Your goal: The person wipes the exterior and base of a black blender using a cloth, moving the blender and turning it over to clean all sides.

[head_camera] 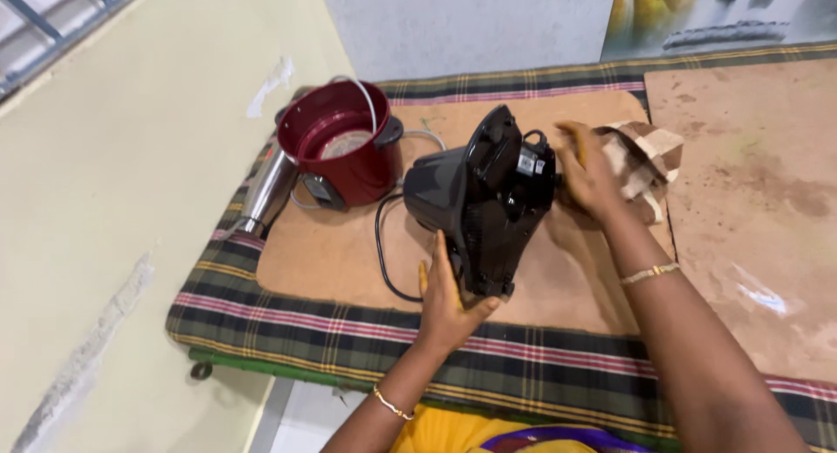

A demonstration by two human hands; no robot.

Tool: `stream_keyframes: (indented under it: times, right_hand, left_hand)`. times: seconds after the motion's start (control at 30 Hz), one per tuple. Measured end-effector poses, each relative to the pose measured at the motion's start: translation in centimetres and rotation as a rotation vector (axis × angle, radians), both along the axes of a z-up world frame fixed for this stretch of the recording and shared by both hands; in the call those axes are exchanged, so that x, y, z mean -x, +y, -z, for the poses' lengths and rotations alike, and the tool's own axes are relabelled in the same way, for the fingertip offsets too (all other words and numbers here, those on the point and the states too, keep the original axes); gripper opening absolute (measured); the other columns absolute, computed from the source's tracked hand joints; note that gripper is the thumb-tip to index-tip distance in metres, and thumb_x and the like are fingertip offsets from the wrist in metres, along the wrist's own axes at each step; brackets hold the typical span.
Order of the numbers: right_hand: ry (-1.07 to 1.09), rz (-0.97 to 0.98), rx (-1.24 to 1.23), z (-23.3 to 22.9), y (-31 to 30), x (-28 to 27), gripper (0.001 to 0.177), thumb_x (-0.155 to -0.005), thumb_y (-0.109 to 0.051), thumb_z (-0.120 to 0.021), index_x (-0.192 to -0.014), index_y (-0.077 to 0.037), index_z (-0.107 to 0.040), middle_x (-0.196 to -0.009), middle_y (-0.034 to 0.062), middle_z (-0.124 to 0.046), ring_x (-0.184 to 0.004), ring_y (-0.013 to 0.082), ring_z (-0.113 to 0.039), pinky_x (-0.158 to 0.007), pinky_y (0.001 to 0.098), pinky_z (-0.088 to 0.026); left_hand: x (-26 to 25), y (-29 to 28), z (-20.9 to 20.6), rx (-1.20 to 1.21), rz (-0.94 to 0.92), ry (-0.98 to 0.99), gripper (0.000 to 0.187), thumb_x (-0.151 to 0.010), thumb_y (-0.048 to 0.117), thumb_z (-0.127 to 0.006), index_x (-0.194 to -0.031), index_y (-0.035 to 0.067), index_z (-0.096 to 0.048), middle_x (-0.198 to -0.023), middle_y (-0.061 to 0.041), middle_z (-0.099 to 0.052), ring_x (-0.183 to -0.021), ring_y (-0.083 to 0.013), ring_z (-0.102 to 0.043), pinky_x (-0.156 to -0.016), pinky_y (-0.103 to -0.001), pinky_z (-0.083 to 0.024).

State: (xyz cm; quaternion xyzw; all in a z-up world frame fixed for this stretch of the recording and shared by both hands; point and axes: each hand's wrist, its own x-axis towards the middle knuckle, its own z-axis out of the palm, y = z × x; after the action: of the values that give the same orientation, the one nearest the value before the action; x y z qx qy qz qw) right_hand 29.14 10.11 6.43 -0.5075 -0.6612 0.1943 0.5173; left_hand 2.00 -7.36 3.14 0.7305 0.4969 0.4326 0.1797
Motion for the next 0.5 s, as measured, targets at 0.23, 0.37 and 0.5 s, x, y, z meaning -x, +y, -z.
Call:
stream_keyframes:
  times: [0.23,0.37,0.5]
  right_hand:
    - [0.183,-0.07,-0.009,3.8,1.3,1.6,0.033,-0.113,-0.031,-0.049,-0.11,0.0,-0.059,-0.1,0.0085,-0.06,-0.096,0.0188,-0.056,-0.089,0.0324,-0.046]
    - [0.257,0.062,-0.086,6.2,-0.8,1.5,0.033,-0.112,-0.031,-0.05,-0.108,0.001,-0.059,-0.096,0.0131,-0.06,-0.092,0.0211,-0.055,-0.084,0.0339,-0.046]
    - [0.191,0.368,-0.201,7.2,-2.5,1.8,0.034,-0.112,-0.03,-0.053,-0.1,0.002,-0.055,-0.089,0.0181,-0.057,-0.084,0.0281,-0.055,-0.079,0.0402,-0.044]
  left_hand:
    - [-0.2,0.9,0.3,-0.158,-0.107,0.108,0.108,-0.09,0.049,-0.073,-0.163,-0.004,-0.014,-0.155,-0.032,-0.046,-0.147,-0.042,-0.042,-0.124,-0.063,-0.011]
    - [2.6,3.2,-0.2,-0.144,0.014,-0.065,0.084,-0.092,0.034,-0.07,-0.159,-0.002,-0.034,-0.144,-0.024,-0.063,-0.137,-0.0353,-0.059,-0.122,-0.054,-0.028]
    - [4.3,6.8,-1.3,-0.1,0.186,-0.206,0.068,-0.095,0.028,-0.07,-0.152,-0.001,-0.046,-0.142,-0.022,-0.064,-0.132,-0.0294,-0.064,-0.11,-0.037,-0.048]
